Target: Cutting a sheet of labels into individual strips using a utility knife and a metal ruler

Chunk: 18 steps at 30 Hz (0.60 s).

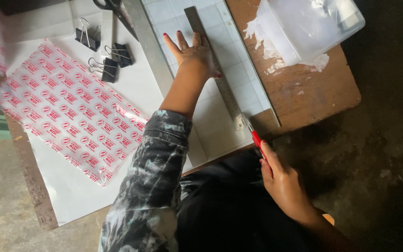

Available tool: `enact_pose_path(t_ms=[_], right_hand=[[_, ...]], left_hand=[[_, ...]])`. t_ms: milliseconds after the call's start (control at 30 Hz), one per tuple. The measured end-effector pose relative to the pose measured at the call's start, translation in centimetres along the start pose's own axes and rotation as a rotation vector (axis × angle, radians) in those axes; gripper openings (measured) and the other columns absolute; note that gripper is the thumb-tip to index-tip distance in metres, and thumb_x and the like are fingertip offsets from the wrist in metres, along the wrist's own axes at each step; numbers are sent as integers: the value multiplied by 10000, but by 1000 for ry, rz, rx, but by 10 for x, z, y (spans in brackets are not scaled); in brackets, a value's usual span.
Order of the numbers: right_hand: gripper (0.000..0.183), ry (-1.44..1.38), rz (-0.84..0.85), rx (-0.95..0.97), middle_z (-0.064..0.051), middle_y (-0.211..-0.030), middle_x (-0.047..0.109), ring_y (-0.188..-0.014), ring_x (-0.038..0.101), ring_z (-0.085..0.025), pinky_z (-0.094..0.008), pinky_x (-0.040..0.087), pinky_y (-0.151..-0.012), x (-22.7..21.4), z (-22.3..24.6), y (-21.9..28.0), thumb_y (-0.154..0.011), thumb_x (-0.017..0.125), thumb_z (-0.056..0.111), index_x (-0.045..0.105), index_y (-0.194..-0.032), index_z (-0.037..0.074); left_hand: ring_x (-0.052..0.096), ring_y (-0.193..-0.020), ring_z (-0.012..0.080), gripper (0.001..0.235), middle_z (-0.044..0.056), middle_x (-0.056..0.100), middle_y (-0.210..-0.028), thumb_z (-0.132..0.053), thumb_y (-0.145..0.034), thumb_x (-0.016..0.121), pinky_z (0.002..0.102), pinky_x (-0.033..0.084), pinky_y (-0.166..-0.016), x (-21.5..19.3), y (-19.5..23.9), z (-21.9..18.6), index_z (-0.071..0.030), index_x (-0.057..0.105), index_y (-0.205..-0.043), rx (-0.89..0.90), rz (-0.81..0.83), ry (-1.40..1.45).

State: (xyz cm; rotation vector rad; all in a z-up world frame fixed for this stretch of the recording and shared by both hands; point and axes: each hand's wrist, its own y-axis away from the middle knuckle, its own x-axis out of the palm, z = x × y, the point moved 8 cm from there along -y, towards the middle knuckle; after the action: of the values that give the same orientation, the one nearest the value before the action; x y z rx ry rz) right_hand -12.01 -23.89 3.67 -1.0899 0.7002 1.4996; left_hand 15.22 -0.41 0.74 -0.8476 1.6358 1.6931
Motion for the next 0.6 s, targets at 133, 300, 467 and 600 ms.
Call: enact_pose_path(t_ms=[133, 300, 467, 600], right_hand=[[524, 13, -48, -102, -106, -1196, 742, -941, 738, -257, -363, 581, -829, -7, 2, 14, -948, 654, 40, 542, -1456, 96], [475, 23, -60, -117, -96, -1226, 739, -966, 745, -214, -311, 583, -832, -9, -5, 35, -964, 646, 53, 566, -1431, 83], [485, -81, -10, -46, -78, -1324, 710, -1085, 733, -196, -302, 541, -968, -31, -4, 30, -941, 633, 90, 584, -1423, 105], [604, -126, -36, 103, 8, -1033, 771, -884, 755, -182, -318, 565, -826, -40, -10, -5, -877, 573, 75, 581, -1464, 215]], left_hand=[[-105, -1565, 496, 1276, -13, -42, -1736, -784, -756, 684, 843, -168, -1007, -1, -1, 0, -157, 18, -1646, 4, -17, 9], [-109, -1568, 482, 1240, -25, -49, -1736, -781, -770, 659, 834, -159, -1025, -1, 2, 1, -183, 19, -1648, 0, -12, 4], [-99, -1568, 484, 1259, -21, -49, -1735, -806, -760, 656, 838, -156, -1023, -1, -1, 1, -186, 13, -1648, 2, -27, -4], [-103, -1564, 493, 1273, -23, -54, -1735, -807, -769, 658, 847, -156, -1016, -1, 1, 2, -164, -3, -1647, 8, -22, 4]])
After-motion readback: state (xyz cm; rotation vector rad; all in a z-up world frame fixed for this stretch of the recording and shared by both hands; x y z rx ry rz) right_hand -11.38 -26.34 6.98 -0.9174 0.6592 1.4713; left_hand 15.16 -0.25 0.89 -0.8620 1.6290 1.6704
